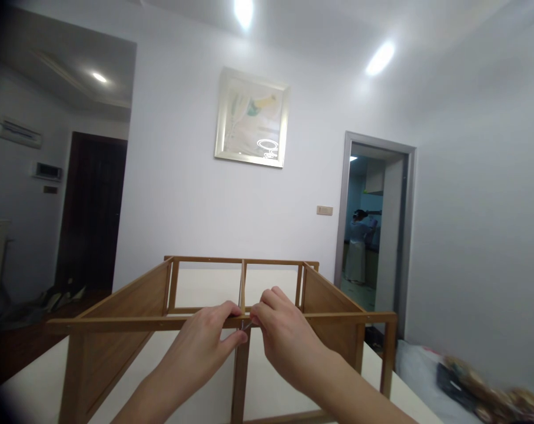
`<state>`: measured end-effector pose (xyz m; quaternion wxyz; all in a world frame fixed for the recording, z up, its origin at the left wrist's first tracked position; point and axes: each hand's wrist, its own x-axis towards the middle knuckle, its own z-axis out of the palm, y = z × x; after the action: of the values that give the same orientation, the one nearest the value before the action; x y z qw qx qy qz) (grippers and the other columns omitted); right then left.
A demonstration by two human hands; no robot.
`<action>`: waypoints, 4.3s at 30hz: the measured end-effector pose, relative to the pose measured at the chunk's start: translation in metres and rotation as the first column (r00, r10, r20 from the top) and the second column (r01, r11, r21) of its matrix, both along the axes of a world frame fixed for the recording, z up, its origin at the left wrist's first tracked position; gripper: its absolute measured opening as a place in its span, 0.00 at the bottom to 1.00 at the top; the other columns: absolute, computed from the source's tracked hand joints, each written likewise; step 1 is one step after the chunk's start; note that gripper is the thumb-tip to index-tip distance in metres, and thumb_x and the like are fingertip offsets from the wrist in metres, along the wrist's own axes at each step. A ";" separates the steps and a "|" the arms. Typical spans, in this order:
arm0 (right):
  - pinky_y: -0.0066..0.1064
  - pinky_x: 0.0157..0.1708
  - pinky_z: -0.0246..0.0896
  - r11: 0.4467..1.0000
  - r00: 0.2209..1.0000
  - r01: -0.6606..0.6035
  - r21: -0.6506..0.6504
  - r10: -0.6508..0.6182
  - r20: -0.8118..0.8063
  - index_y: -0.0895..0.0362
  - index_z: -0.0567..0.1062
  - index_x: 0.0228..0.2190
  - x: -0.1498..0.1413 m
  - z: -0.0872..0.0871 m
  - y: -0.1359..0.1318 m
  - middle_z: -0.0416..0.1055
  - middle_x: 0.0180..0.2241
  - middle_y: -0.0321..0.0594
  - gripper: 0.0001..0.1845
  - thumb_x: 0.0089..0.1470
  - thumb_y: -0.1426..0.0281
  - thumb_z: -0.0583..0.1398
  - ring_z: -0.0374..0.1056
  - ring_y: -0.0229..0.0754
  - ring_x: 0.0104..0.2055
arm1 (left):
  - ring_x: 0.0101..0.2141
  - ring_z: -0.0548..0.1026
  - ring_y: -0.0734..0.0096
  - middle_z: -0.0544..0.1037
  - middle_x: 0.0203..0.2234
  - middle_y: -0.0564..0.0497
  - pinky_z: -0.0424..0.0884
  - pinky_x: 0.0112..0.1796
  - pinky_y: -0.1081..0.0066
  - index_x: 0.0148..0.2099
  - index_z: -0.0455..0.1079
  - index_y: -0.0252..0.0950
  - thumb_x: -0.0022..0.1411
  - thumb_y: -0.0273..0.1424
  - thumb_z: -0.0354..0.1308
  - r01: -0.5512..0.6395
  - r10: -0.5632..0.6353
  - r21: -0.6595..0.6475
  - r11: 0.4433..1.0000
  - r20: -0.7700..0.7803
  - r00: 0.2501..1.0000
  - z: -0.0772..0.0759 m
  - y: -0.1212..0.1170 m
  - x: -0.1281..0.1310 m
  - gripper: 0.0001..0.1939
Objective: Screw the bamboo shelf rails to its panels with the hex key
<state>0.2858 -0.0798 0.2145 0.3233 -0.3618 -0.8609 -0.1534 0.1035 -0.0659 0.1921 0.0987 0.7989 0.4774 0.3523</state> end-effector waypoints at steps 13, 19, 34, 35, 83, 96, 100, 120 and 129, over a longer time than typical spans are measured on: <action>0.31 0.33 0.64 0.998 1.000 -0.001 -0.056 0.001 0.003 0.59 0.74 0.30 0.003 0.007 -0.002 0.66 0.30 0.40 0.13 0.56 0.84 0.54 0.64 0.41 0.35 | 0.42 0.76 0.58 0.81 0.37 0.48 0.66 0.43 0.64 0.44 0.73 0.40 0.61 0.34 0.57 -0.003 0.002 0.017 1.000 0.017 1.000 0.003 -0.002 0.000 0.09; 0.30 0.32 0.63 0.998 0.999 -0.021 -0.062 0.019 -0.028 0.58 0.74 0.29 0.002 0.007 0.002 0.66 0.29 0.40 0.12 0.57 0.83 0.54 0.64 0.40 0.35 | 0.42 0.76 0.58 0.81 0.37 0.49 0.66 0.43 0.63 0.43 0.73 0.40 0.62 0.31 0.55 -0.001 0.000 0.025 1.000 0.034 0.999 -0.001 0.000 0.002 0.08; 0.36 0.32 0.60 0.947 0.981 -0.050 0.317 -0.013 0.192 0.60 0.72 0.37 0.013 -0.018 0.008 0.67 0.32 0.44 0.14 0.61 0.83 0.49 0.59 0.43 0.33 | 0.40 0.76 0.58 0.79 0.36 0.47 0.68 0.42 0.60 0.40 0.71 0.38 0.65 0.28 0.52 -0.021 0.030 0.168 0.986 -0.054 0.998 -0.012 0.005 0.009 0.06; 0.36 0.32 0.60 0.937 0.972 -0.055 0.345 -0.028 0.231 0.60 0.72 0.39 0.015 -0.020 0.008 0.67 0.32 0.44 0.14 0.61 0.83 0.49 0.58 0.43 0.33 | 0.39 0.76 0.58 0.79 0.36 0.47 0.68 0.41 0.60 0.40 0.71 0.38 0.66 0.28 0.52 -0.016 0.032 0.209 0.978 -0.073 0.997 -0.014 0.006 0.010 0.07; 0.28 0.32 0.57 0.999 0.999 -0.022 -0.041 0.024 0.036 0.56 0.71 0.41 0.028 -0.151 -0.004 0.63 0.33 0.40 0.14 0.61 0.82 0.51 0.59 0.41 0.36 | 0.45 0.72 0.59 0.73 0.40 0.44 0.71 0.44 0.58 0.48 0.63 0.38 0.61 0.19 0.52 0.091 -0.157 0.767 0.635 0.012 0.988 -0.087 0.040 0.000 0.14; 0.32 0.31 0.55 0.989 0.993 -0.072 -0.127 0.082 0.080 0.57 0.67 0.31 0.012 -0.187 0.017 0.63 0.31 0.42 0.11 0.59 0.81 0.50 0.58 0.42 0.34 | 0.42 0.69 0.59 0.73 0.38 0.48 0.65 0.45 0.60 0.40 0.66 0.37 0.59 0.30 0.56 -0.025 -0.003 -0.140 0.990 -0.193 0.981 -0.183 0.026 0.010 0.06; 0.33 0.32 0.58 0.983 0.992 -0.120 -0.138 0.113 -0.053 0.57 0.68 0.37 0.013 -0.191 0.018 0.63 0.33 0.43 0.10 0.60 0.79 0.50 0.59 0.43 0.36 | 0.44 0.68 0.59 0.73 0.38 0.48 0.64 0.46 0.60 0.39 0.67 0.37 0.61 0.30 0.54 0.007 -0.028 -0.141 0.990 -0.152 0.988 -0.183 0.029 0.008 0.04; 0.29 0.32 0.58 0.972 0.998 -0.065 -0.228 0.059 -0.033 0.56 0.69 0.37 0.013 -0.201 0.021 0.60 0.34 0.40 0.12 0.57 0.84 0.52 0.59 0.40 0.34 | 0.44 0.70 0.61 0.73 0.40 0.48 0.64 0.48 0.62 0.42 0.69 0.38 0.60 0.26 0.52 0.044 -0.070 -0.180 0.983 -0.140 0.988 -0.188 0.028 0.001 0.09; 0.29 0.32 0.59 0.982 0.998 -0.052 -0.181 0.045 -0.044 0.56 0.69 0.36 0.010 -0.199 0.020 0.60 0.34 0.40 0.14 0.56 0.84 0.51 0.59 0.41 0.35 | 0.45 0.71 0.59 0.74 0.41 0.48 0.65 0.48 0.60 0.42 0.69 0.38 0.60 0.28 0.54 0.048 -0.068 -0.156 0.987 -0.128 0.989 -0.189 0.027 0.002 0.08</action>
<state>0.2962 -0.0594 0.0158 0.3096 -0.3716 -0.8732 -0.0588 0.1052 -0.0392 0.0026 0.1377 0.8243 0.4851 0.2575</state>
